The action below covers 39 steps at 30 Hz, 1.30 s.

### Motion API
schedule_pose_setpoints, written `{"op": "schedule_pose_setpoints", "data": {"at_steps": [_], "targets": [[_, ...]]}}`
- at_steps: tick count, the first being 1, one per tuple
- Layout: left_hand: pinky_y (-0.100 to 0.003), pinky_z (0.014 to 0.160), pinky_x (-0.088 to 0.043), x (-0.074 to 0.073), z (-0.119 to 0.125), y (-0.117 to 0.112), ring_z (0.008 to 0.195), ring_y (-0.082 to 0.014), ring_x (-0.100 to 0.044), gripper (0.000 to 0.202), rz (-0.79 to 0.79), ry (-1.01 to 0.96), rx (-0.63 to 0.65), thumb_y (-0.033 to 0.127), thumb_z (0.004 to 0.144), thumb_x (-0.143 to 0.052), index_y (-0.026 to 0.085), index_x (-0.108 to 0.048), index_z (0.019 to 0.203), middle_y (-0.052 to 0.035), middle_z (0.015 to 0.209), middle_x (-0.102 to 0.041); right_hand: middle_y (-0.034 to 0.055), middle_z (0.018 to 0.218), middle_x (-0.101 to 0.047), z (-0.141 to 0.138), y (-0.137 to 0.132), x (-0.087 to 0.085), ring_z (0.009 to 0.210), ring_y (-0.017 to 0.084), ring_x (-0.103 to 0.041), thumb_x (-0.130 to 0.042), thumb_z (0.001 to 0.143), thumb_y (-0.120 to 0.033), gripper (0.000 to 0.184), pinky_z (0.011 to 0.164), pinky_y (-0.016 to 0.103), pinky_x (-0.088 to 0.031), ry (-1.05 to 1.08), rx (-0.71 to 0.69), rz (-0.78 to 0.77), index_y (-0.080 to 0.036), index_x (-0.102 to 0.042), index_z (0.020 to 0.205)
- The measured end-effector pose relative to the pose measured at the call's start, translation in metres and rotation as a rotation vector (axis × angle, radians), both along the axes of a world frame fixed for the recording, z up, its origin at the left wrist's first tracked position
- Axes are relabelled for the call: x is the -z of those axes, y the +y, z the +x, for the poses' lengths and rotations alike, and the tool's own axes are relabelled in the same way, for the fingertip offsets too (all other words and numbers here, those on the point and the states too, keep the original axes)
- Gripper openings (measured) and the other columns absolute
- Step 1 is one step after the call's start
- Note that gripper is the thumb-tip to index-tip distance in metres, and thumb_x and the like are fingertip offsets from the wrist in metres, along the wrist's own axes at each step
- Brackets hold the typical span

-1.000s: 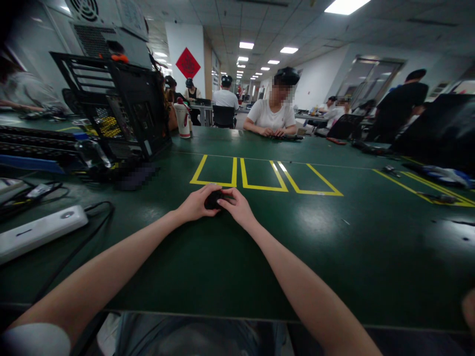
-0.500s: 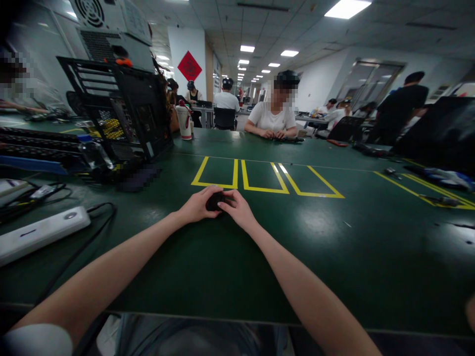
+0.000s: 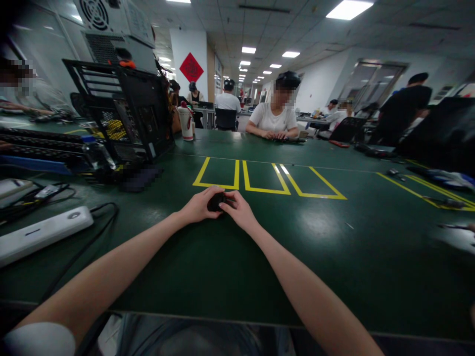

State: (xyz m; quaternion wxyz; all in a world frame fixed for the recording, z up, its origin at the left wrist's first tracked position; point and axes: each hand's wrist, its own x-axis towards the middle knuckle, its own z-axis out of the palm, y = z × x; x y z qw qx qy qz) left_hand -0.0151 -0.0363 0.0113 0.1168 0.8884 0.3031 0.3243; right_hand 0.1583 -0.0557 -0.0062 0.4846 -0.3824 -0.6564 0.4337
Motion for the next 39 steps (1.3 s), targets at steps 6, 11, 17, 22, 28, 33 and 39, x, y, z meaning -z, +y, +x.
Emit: {"op": "schedule_pose_setpoints", "data": {"at_steps": [6, 11, 17, 22, 28, 33, 39], "targets": [[-0.037, 0.089, -0.042, -0.0012, -0.0005, -0.0006, 0.104, -0.0214, -0.05, 0.059, -0.012, -0.013, 0.011, 0.024, 0.065, -0.063, 0.023, -0.037, 0.117, -0.0053, 0.116, -0.048, 0.0032, 0.109, -0.054, -0.0007, 0.0026, 0.0007, 0.103, 0.017, -0.053, -0.058, 0.073, -0.026, 0.033, 0.095, 0.038, -0.039, -0.033, 0.05, -0.013, -0.022, -0.05, 0.104], [-0.038, 0.087, -0.043, -0.0025, -0.0013, -0.0018, 0.105, -0.022, -0.049, 0.059, -0.027, -0.008, 0.003, 0.024, 0.065, -0.064, 0.024, -0.037, 0.117, -0.0048, 0.116, -0.048, 0.0038, 0.11, -0.054, 0.0001, -0.0008, -0.0032, 0.105, 0.018, -0.052, -0.059, 0.071, -0.023, 0.035, 0.095, 0.039, -0.04, -0.021, -0.032, -0.056, -0.022, -0.05, 0.105], [-0.039, 0.088, -0.042, -0.0023, -0.0005, -0.003, 0.105, -0.0223, -0.05, 0.059, -0.027, -0.023, -0.009, 0.025, 0.063, -0.065, 0.024, -0.038, 0.115, -0.0048, 0.116, -0.048, 0.0017, 0.1, -0.058, -0.0024, -0.002, -0.0039, 0.094, 0.015, -0.057, -0.058, 0.072, -0.027, 0.024, 0.089, 0.036, -0.044, 0.034, 0.004, -0.032, -0.021, -0.052, 0.095], [-0.038, 0.088, -0.042, -0.0026, -0.0007, -0.0039, 0.105, -0.022, -0.05, 0.059, -0.028, -0.021, -0.019, 0.025, 0.063, -0.064, 0.024, -0.038, 0.116, -0.0045, 0.115, -0.049, 0.0041, 0.108, -0.056, -0.0037, -0.0003, -0.0049, 0.101, 0.017, -0.054, -0.057, 0.072, -0.025, 0.033, 0.093, 0.038, -0.04, -0.001, 0.054, -0.045, -0.021, -0.051, 0.104], [-0.038, 0.088, -0.042, -0.0015, -0.0011, -0.0035, 0.105, -0.0221, -0.05, 0.058, -0.007, -0.017, -0.016, 0.025, 0.063, -0.064, 0.023, -0.038, 0.116, -0.005, 0.115, -0.049, 0.0028, 0.107, -0.055, -0.0032, -0.0003, 0.0002, 0.104, 0.016, -0.052, -0.06, 0.07, -0.022, 0.032, 0.095, 0.036, -0.04, 0.037, -0.023, -0.021, -0.021, -0.05, 0.1], [-0.039, 0.087, -0.042, -0.0018, -0.0008, -0.004, 0.105, -0.0226, -0.05, 0.059, -0.009, -0.029, -0.012, 0.025, 0.063, -0.064, 0.023, -0.038, 0.116, -0.0057, 0.115, -0.049, 0.0016, 0.097, -0.057, -0.0033, -0.0025, 0.0003, 0.096, 0.016, -0.056, -0.059, 0.071, -0.027, 0.024, 0.088, 0.036, -0.045, 0.023, 0.024, 0.02, -0.021, -0.053, 0.093], [-0.038, 0.085, -0.043, -0.0014, -0.0018, -0.0029, 0.103, -0.0222, -0.05, 0.058, -0.008, -0.019, -0.009, 0.026, 0.064, -0.064, 0.023, -0.038, 0.116, -0.0058, 0.114, -0.049, 0.0036, 0.108, -0.056, -0.0022, 0.0026, 0.0012, 0.101, 0.018, -0.053, -0.058, 0.072, -0.028, 0.035, 0.093, 0.04, -0.04, 0.006, 0.045, -0.029, -0.023, -0.051, 0.105]]}}
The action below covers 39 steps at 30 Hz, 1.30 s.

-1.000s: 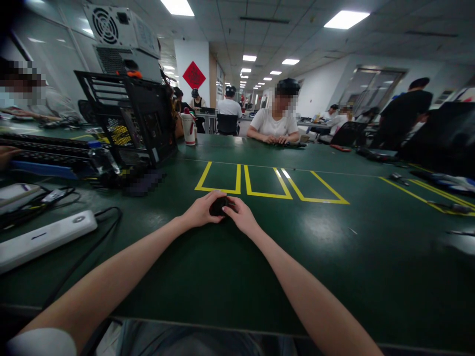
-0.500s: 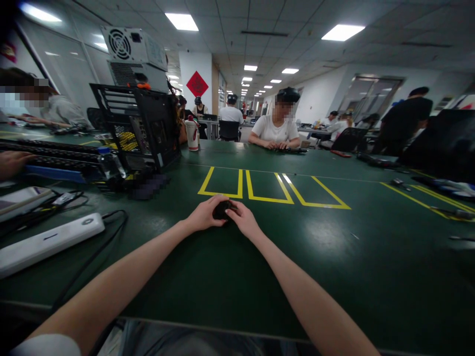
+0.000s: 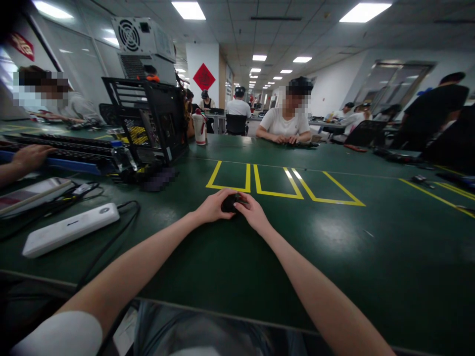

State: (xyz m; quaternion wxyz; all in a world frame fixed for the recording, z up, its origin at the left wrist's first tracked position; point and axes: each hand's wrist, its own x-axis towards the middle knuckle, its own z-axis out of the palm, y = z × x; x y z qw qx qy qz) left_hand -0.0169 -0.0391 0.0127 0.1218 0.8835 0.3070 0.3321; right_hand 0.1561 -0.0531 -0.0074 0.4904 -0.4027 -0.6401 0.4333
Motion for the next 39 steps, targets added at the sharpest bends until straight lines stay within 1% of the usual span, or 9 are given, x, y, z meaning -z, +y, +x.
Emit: {"op": "schedule_pose_setpoints", "data": {"at_steps": [4, 9, 13, 16, 20, 25, 31, 35, 39], "targets": [[-0.038, 0.085, -0.043, 0.0016, -0.0004, 0.0013, 0.103, -0.0224, -0.05, 0.058, 0.004, 0.01, -0.006, 0.026, 0.064, -0.064, 0.022, -0.038, 0.115, -0.006, 0.114, -0.049, 0.003, 0.107, -0.056, 0.0006, 0.0005, 0.0023, 0.102, 0.017, -0.054, -0.062, 0.068, -0.025, 0.035, 0.095, 0.039, -0.039, 0.031, -0.045, 0.012, -0.022, -0.052, 0.101], [-0.039, 0.086, -0.042, 0.0028, 0.0002, 0.0023, 0.103, -0.0225, -0.05, 0.059, 0.016, 0.008, -0.005, 0.027, 0.064, -0.064, 0.022, -0.038, 0.116, -0.0063, 0.115, -0.049, 0.0015, 0.098, -0.057, 0.0, -0.0013, 0.002, 0.094, 0.015, -0.057, -0.061, 0.068, -0.026, 0.024, 0.091, 0.037, -0.043, 0.056, -0.022, 0.031, -0.02, -0.053, 0.09], [-0.038, 0.087, -0.042, 0.0031, 0.0005, 0.0029, 0.103, -0.0221, -0.05, 0.059, 0.023, 0.017, 0.002, 0.027, 0.064, -0.064, 0.022, -0.037, 0.116, -0.0055, 0.115, -0.049, 0.0028, 0.104, -0.057, -0.0002, 0.0003, 0.0017, 0.098, 0.016, -0.056, -0.062, 0.068, -0.023, 0.032, 0.094, 0.037, -0.04, 0.073, -0.001, 0.031, -0.021, -0.053, 0.098], [-0.037, 0.087, -0.042, 0.0035, 0.0007, 0.0035, 0.102, -0.0217, -0.05, 0.058, 0.021, 0.019, 0.0, 0.027, 0.065, -0.063, 0.022, -0.037, 0.116, -0.005, 0.114, -0.049, 0.0046, 0.108, -0.056, 0.0003, 0.0008, 0.0017, 0.102, 0.017, -0.054, -0.061, 0.069, -0.023, 0.038, 0.096, 0.039, -0.039, 0.049, -0.033, -0.005, -0.021, -0.051, 0.105], [-0.037, 0.087, -0.042, 0.0036, 0.0012, 0.0038, 0.102, -0.0223, -0.05, 0.059, 0.014, 0.027, -0.01, 0.026, 0.064, -0.064, 0.022, -0.037, 0.116, -0.0049, 0.114, -0.048, 0.0026, 0.107, -0.056, 0.0013, 0.0001, 0.0027, 0.102, 0.017, -0.055, -0.064, 0.066, -0.021, 0.035, 0.094, 0.038, -0.04, 0.083, -0.068, 0.005, -0.021, -0.052, 0.099], [-0.037, 0.086, -0.043, 0.0033, 0.001, 0.0037, 0.103, -0.0225, -0.05, 0.058, 0.004, 0.03, -0.014, 0.027, 0.064, -0.064, 0.022, -0.038, 0.116, -0.0051, 0.115, -0.048, 0.0009, 0.099, -0.058, 0.0016, 0.0019, 0.0045, 0.092, 0.016, -0.059, -0.064, 0.066, -0.024, 0.026, 0.09, 0.037, -0.044, 0.094, -0.048, 0.034, -0.021, -0.054, 0.09], [-0.037, 0.086, -0.043, 0.0031, 0.0013, 0.0038, 0.102, -0.0224, -0.05, 0.058, 0.004, 0.02, -0.006, 0.027, 0.064, -0.064, 0.022, -0.038, 0.116, -0.0053, 0.115, -0.048, 0.0038, 0.11, -0.055, 0.0038, 0.0038, 0.004, 0.102, 0.018, -0.054, -0.063, 0.067, -0.023, 0.041, 0.094, 0.04, -0.04, 0.051, -0.047, -0.005, -0.023, -0.05, 0.106], [-0.038, 0.085, -0.043, 0.0022, 0.001, 0.003, 0.102, -0.0231, -0.05, 0.058, 0.0, 0.023, -0.011, 0.027, 0.064, -0.064, 0.022, -0.038, 0.116, -0.0061, 0.115, -0.048, 0.0031, 0.11, -0.054, 0.0056, 0.0003, 0.0028, 0.103, 0.018, -0.054, -0.064, 0.066, -0.021, 0.036, 0.093, 0.04, -0.041, 0.066, -0.112, -0.019, -0.022, -0.051, 0.1], [-0.039, 0.086, -0.043, 0.0016, 0.0006, 0.0024, 0.103, -0.0235, -0.05, 0.057, -0.003, 0.02, 0.001, 0.027, 0.064, -0.064, 0.023, -0.038, 0.115, -0.0061, 0.115, -0.049, 0.001, 0.103, -0.055, 0.0043, -0.0007, 0.0032, 0.097, 0.016, -0.057, -0.062, 0.068, -0.022, 0.027, 0.091, 0.039, -0.042, 0.086, -0.086, 0.007, -0.022, -0.051, 0.092]]}}
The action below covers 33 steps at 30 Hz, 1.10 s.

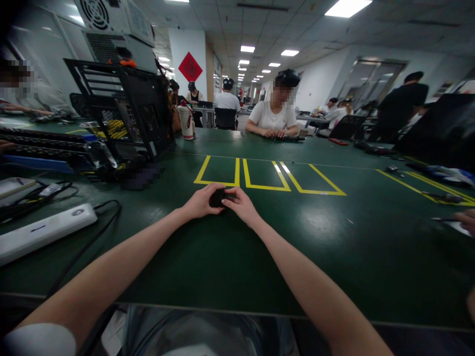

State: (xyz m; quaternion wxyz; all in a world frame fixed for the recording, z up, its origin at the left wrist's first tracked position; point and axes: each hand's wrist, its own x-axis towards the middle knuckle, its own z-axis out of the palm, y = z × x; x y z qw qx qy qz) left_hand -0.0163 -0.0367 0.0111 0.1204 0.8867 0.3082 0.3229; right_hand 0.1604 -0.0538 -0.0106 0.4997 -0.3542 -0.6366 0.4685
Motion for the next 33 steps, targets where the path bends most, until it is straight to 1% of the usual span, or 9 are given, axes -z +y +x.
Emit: {"op": "schedule_pose_setpoints", "data": {"at_steps": [2, 7, 10, 12, 19, 22, 25, 28, 33], "targets": [[-0.04, 0.087, -0.042, -0.0001, 0.0001, -0.0001, 0.103, -0.0233, -0.05, 0.057, -0.001, -0.01, -0.001, 0.027, 0.064, -0.064, 0.022, -0.039, 0.115, -0.0062, 0.114, -0.049, 0.0008, 0.099, -0.056, -0.0008, 0.0012, 0.0003, 0.096, 0.016, -0.056, -0.06, 0.07, -0.023, 0.023, 0.091, 0.039, -0.042, -0.014, 0.028, 0.023, -0.022, -0.052, 0.091], [-0.038, 0.087, -0.042, -0.0012, 0.0009, -0.0005, 0.104, -0.0226, -0.05, 0.058, -0.008, -0.016, 0.002, 0.026, 0.064, -0.064, 0.022, -0.038, 0.116, -0.0062, 0.115, -0.049, 0.0028, 0.11, -0.053, 0.0002, 0.0036, 0.0002, 0.104, 0.017, -0.052, -0.059, 0.071, -0.023, 0.035, 0.094, 0.04, -0.04, -0.072, 0.027, -0.009, -0.023, -0.05, 0.105], [-0.038, 0.086, -0.043, -0.0013, 0.0013, -0.0008, 0.103, -0.0226, -0.05, 0.058, -0.011, -0.013, -0.007, 0.026, 0.064, -0.064, 0.022, -0.039, 0.116, -0.006, 0.114, -0.049, 0.0025, 0.109, -0.054, 0.0012, 0.0022, -0.0001, 0.105, 0.018, -0.052, -0.062, 0.068, -0.02, 0.036, 0.094, 0.04, -0.04, -0.028, -0.039, -0.029, -0.023, -0.05, 0.102], [-0.038, 0.086, -0.042, -0.001, 0.0013, -0.0007, 0.103, -0.0225, -0.05, 0.059, -0.008, -0.014, -0.01, 0.025, 0.064, -0.064, 0.022, -0.038, 0.117, -0.0058, 0.115, -0.049, 0.002, 0.107, -0.055, 0.0011, 0.0007, -0.0005, 0.105, 0.018, -0.052, -0.064, 0.065, -0.019, 0.037, 0.093, 0.039, -0.041, 0.002, -0.048, -0.016, -0.022, -0.049, 0.099], [-0.038, 0.086, -0.043, -0.0007, -0.0001, 0.0001, 0.104, -0.0227, -0.049, 0.059, -0.017, -0.003, -0.02, 0.027, 0.063, -0.065, 0.022, -0.039, 0.116, -0.0058, 0.115, -0.048, 0.0016, 0.102, -0.057, -0.0001, 0.0008, -0.0004, 0.1, 0.017, -0.055, -0.06, 0.07, -0.023, 0.024, 0.094, 0.039, -0.04, -0.034, 0.027, 0.027, -0.021, -0.053, 0.093], [-0.037, 0.088, -0.042, -0.001, 0.0002, 0.0004, 0.105, -0.0223, -0.049, 0.059, -0.01, -0.009, -0.009, 0.026, 0.064, -0.064, 0.022, -0.038, 0.117, -0.0056, 0.115, -0.048, 0.0022, 0.108, -0.054, 0.0003, 0.0016, -0.0008, 0.107, 0.018, -0.051, -0.061, 0.068, -0.018, 0.034, 0.097, 0.039, -0.037, -0.037, 0.025, 0.035, -0.022, -0.051, 0.101], [-0.037, 0.088, -0.042, -0.0008, 0.0003, 0.0006, 0.104, -0.022, -0.049, 0.059, -0.005, -0.012, 0.001, 0.026, 0.064, -0.064, 0.022, -0.037, 0.117, -0.0055, 0.115, -0.048, 0.0037, 0.115, -0.05, 0.0007, 0.0002, -0.0033, 0.113, 0.018, -0.046, -0.06, 0.068, -0.015, 0.043, 0.099, 0.039, -0.036, -0.035, -0.024, 0.002, -0.023, -0.048, 0.108], [-0.038, 0.087, -0.042, -0.0007, -0.0002, 0.0001, 0.104, -0.0223, -0.049, 0.059, -0.009, -0.01, -0.007, 0.026, 0.064, -0.064, 0.022, -0.038, 0.117, -0.0056, 0.115, -0.048, 0.0032, 0.111, -0.051, 0.0007, -0.0022, -0.0053, 0.109, 0.019, -0.049, -0.062, 0.066, -0.016, 0.038, 0.096, 0.039, -0.039, -0.042, -0.052, -0.014, -0.022, -0.049, 0.102], [-0.038, 0.086, -0.043, -0.0011, -0.0004, -0.0008, 0.103, -0.0223, -0.049, 0.059, -0.02, 0.005, -0.012, 0.027, 0.064, -0.065, 0.023, -0.037, 0.116, -0.0046, 0.116, -0.047, 0.0014, 0.101, -0.055, -0.0005, -0.0009, -0.0027, 0.097, 0.016, -0.055, -0.06, 0.07, -0.023, 0.025, 0.092, 0.038, -0.042, -0.041, 0.006, 0.007, -0.022, -0.051, 0.093]]}}
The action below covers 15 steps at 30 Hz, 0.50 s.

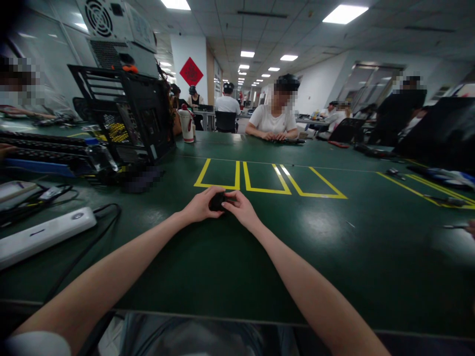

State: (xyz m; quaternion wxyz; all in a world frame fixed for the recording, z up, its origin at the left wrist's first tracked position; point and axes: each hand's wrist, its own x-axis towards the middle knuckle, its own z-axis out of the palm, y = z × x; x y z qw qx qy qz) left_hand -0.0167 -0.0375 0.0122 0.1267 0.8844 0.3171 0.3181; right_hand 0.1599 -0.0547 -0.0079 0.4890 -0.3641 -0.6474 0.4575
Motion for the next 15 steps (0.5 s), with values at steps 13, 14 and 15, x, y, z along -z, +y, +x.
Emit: {"op": "schedule_pose_setpoints", "data": {"at_steps": [13, 14, 15], "targets": [[-0.038, 0.089, -0.041, 0.0021, 0.0014, 0.0029, 0.106, -0.0228, -0.048, 0.06, 0.019, -0.013, 0.005, 0.024, 0.063, -0.064, 0.023, -0.037, 0.116, -0.0051, 0.117, -0.047, 0.0013, 0.107, -0.051, -0.0009, -0.0036, -0.0037, 0.104, 0.016, -0.052, -0.061, 0.065, -0.013, 0.033, 0.093, 0.037, -0.041, 0.034, -0.057, -0.01, -0.022, -0.048, 0.094], [-0.038, 0.089, -0.041, 0.0021, 0.0014, 0.0029, 0.106, -0.0228, -0.048, 0.06, 0.018, -0.014, 0.003, 0.024, 0.063, -0.065, 0.023, -0.037, 0.116, -0.0051, 0.117, -0.047, 0.0013, 0.107, -0.051, -0.001, -0.0046, -0.0041, 0.103, 0.016, -0.052, -0.061, 0.065, -0.014, 0.032, 0.093, 0.037, -0.041, 0.022, -0.046, -0.006, -0.022, -0.048, 0.094], [-0.038, 0.088, -0.041, 0.0021, 0.0014, 0.0029, 0.106, -0.0228, -0.048, 0.06, 0.017, -0.014, 0.0, 0.024, 0.062, -0.065, 0.023, -0.037, 0.116, -0.0051, 0.116, -0.047, 0.0012, 0.106, -0.052, -0.0011, -0.0051, -0.0043, 0.103, 0.016, -0.053, -0.06, 0.066, -0.014, 0.031, 0.092, 0.037, -0.042, 0.01, -0.032, -0.002, -0.022, -0.048, 0.093]]}}
